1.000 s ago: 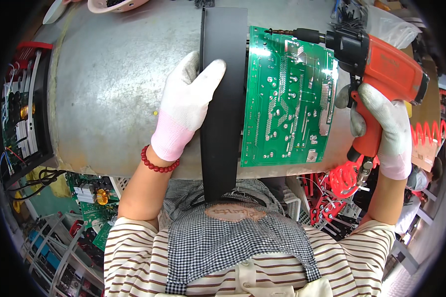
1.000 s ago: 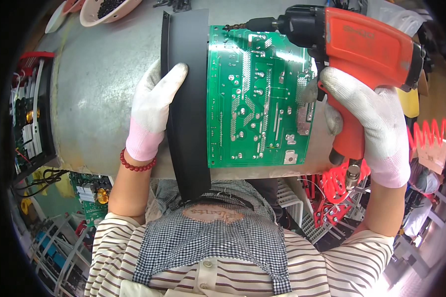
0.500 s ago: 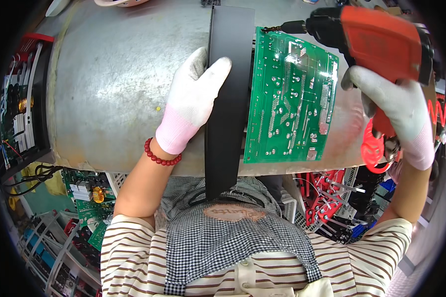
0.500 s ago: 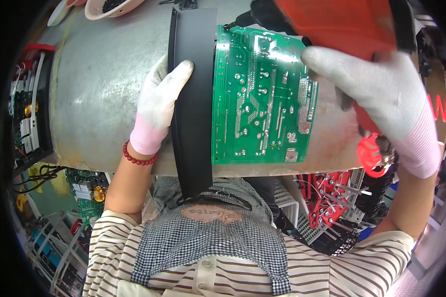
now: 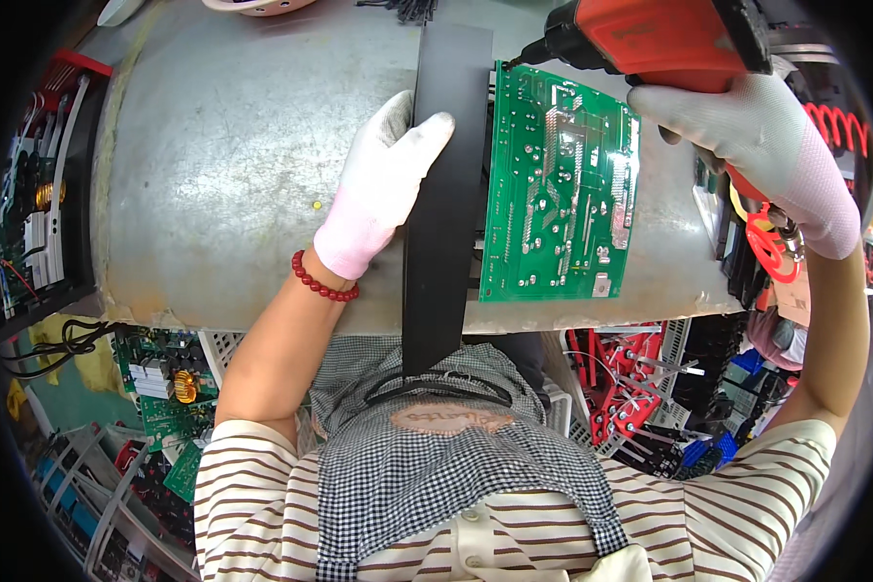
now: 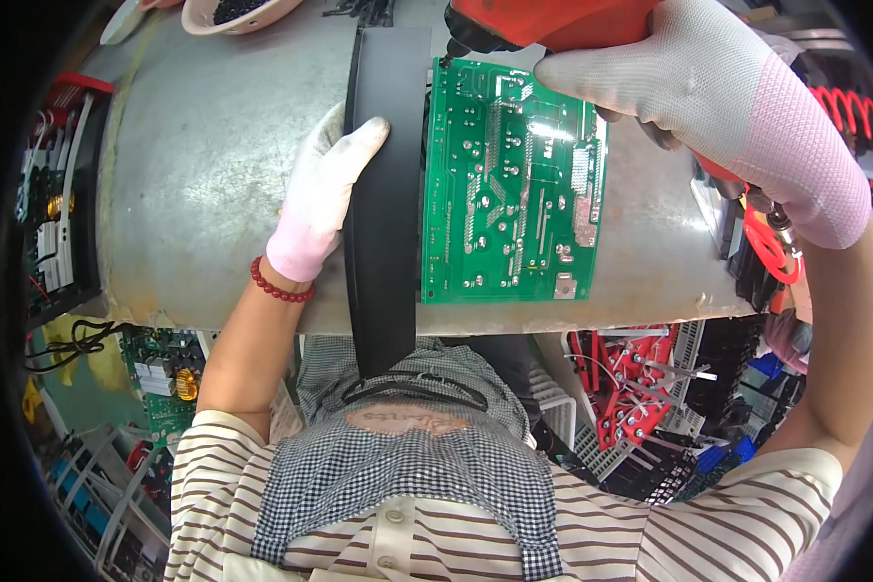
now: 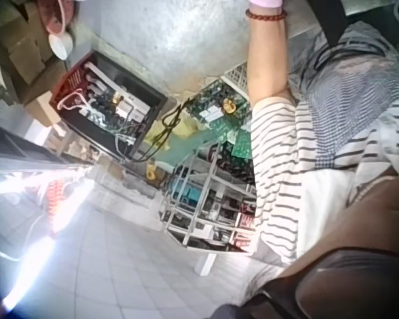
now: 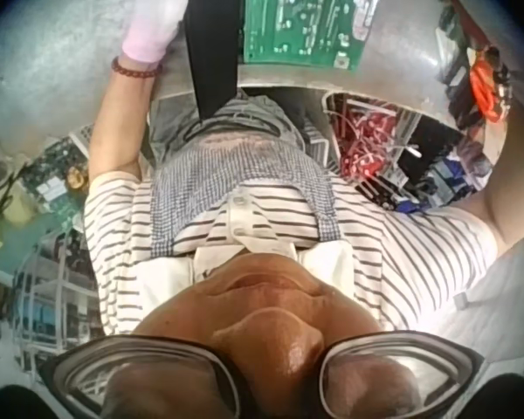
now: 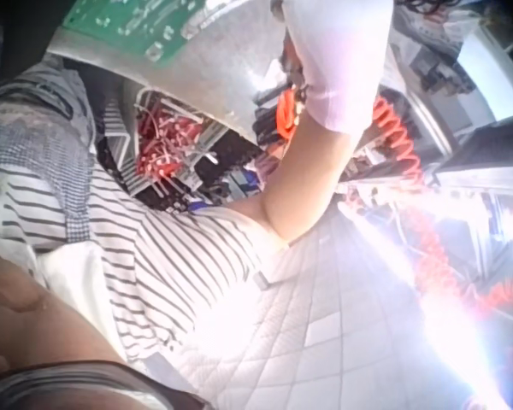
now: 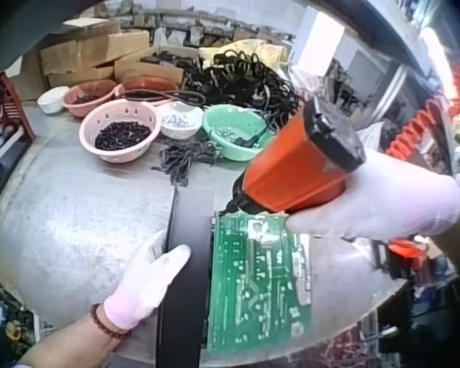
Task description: The person assembles an electronic device by handling a green circuit board and a black metal casing. They use a red pneumatic screwdriver to fasten screws into the casing and board, then apply a label to the casing and continue securing components.
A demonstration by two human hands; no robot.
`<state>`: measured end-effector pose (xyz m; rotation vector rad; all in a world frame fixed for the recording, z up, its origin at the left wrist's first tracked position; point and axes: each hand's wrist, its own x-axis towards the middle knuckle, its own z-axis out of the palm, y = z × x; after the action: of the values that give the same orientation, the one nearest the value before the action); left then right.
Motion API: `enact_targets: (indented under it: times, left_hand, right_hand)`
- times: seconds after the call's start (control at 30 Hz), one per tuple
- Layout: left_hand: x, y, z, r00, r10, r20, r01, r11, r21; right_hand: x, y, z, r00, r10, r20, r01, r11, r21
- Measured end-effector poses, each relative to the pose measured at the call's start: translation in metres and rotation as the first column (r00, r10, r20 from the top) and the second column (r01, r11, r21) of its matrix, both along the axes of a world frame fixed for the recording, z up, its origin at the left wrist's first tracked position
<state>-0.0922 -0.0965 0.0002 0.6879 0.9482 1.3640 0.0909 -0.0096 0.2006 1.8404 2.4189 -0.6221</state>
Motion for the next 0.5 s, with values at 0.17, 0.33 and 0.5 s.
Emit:
enact_targets:
  times: [0.17,0.33,0.5]
  left_hand:
    - [-0.002,-0.002,0.002,1.000,-0.026,0.013,0.026,1.000,-0.009]
    - [-0.004,0.003,-0.005,0.998,-0.045,-0.037,0.046,0.998,0.040]
    - [-0.004,-0.003,-0.008,0.957,-0.027,-0.287,0.062,0.991,0.115]
  right_hand:
    - [0.004,0.001,0.000,0.996,0.084,-0.020,-0.085,0.996,-0.026]
    - [-0.007,-0.009,0.006,0.985,0.090,-0.146,-0.111,0.982,-0.150]
    - [0.041,-0.001,0.004,0.871,0.354,-0.341,-0.402,0.912,-0.079]
